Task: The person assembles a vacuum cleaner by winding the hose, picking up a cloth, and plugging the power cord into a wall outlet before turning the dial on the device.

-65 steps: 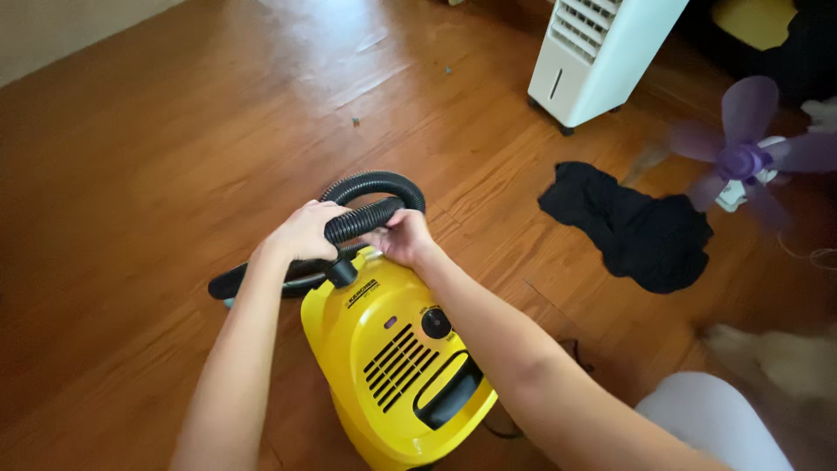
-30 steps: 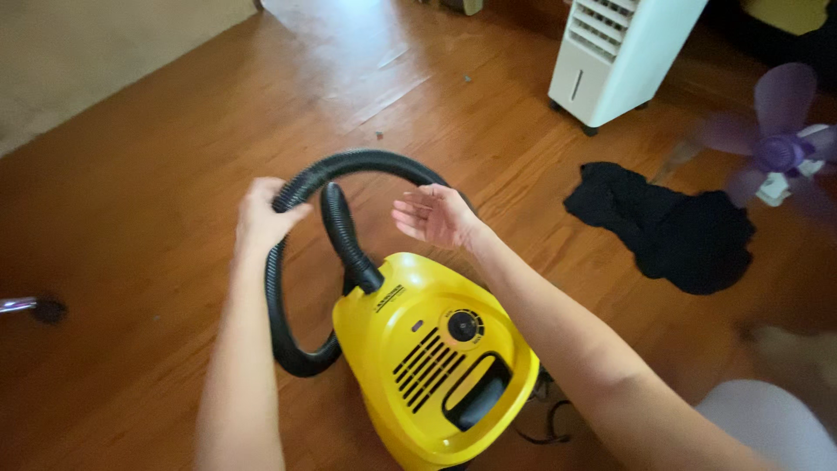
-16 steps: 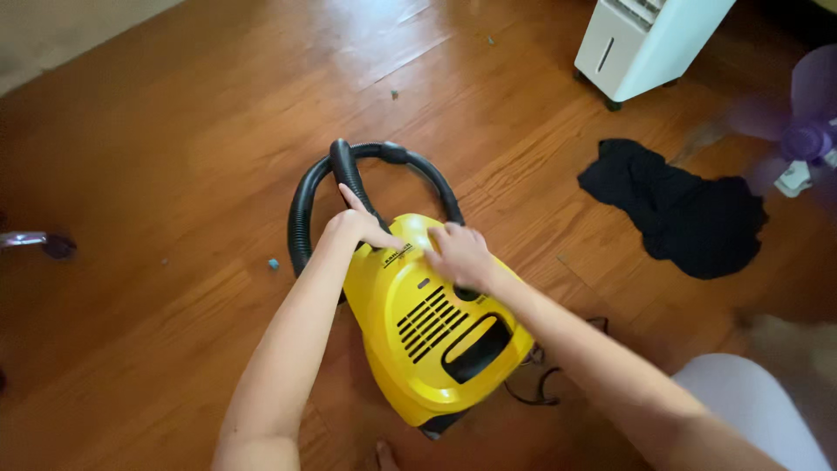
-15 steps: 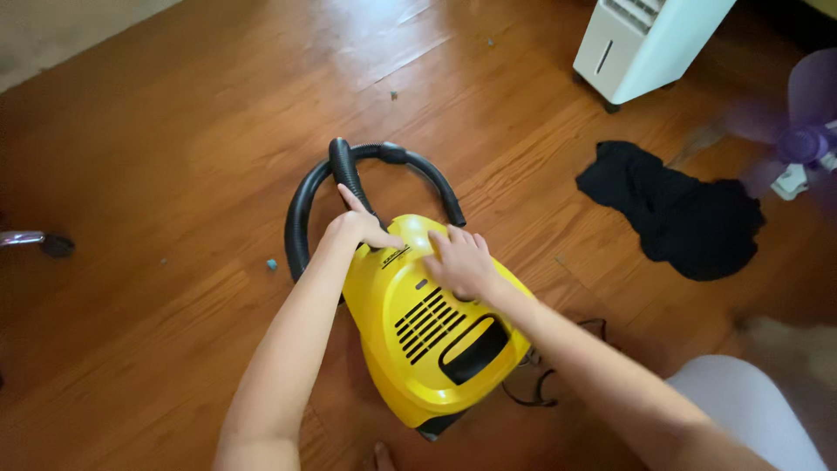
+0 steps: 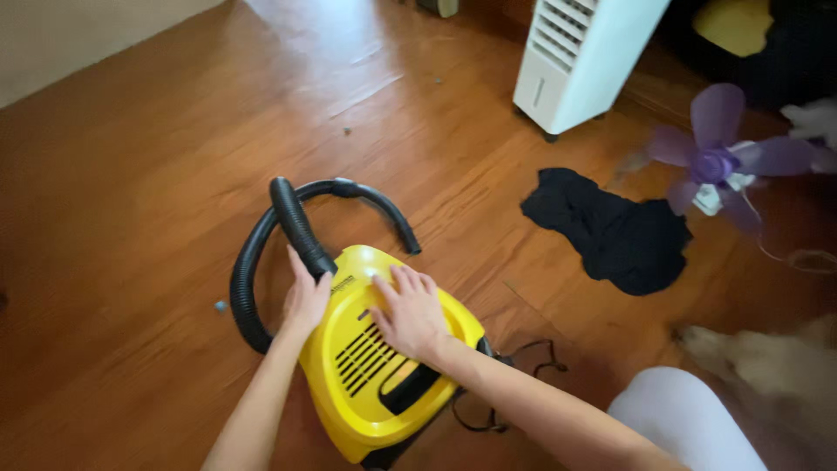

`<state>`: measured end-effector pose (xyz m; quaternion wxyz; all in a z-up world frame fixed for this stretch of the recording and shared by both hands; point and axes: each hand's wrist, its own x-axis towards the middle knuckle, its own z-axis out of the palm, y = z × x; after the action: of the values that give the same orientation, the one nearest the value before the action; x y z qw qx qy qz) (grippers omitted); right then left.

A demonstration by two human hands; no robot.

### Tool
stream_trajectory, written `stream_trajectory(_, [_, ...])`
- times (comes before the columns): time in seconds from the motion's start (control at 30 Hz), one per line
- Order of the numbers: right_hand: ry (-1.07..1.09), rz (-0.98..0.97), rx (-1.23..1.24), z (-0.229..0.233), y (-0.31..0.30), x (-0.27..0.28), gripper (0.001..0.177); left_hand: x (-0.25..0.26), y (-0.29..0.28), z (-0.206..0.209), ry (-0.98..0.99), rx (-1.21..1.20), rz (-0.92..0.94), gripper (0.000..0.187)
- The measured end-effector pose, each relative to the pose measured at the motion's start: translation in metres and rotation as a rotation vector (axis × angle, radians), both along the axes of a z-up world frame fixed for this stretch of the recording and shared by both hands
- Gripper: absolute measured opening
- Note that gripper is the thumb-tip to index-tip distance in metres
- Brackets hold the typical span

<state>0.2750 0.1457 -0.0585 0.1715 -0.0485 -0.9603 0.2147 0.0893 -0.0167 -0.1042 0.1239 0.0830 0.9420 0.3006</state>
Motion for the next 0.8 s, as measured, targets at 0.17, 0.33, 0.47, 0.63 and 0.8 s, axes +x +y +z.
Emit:
stream_trajectory(0.17, [-0.01,0.01,-0.013,0.004,0.017,-0.011,0.057,-0.024,0.023,-0.009,0.135,0.181,-0.11,0.101])
stream_trajectory(0.33, [0.006,0.01,0.018,-0.008,0.057,-0.033,0.055,-0.048,0.06,-0.018,0.159,0.138,-0.131,0.099])
stream_trajectory(0.47, [0.016,0.043,0.039,-0.011,0.105,-0.057,0.056,-0.066,0.098,-0.022,0.205,0.203,-0.138,0.097])
stream_trajectory(0.63, [0.038,0.052,0.028,-0.019,0.151,-0.072,0.057,-0.074,0.14,-0.028,0.318,0.326,-0.164,0.095])
stream_trajectory(0.8, [0.141,0.053,0.014,-0.028,0.187,-0.085,0.067,-0.063,0.192,-0.024,0.533,0.308,-0.015,0.091])
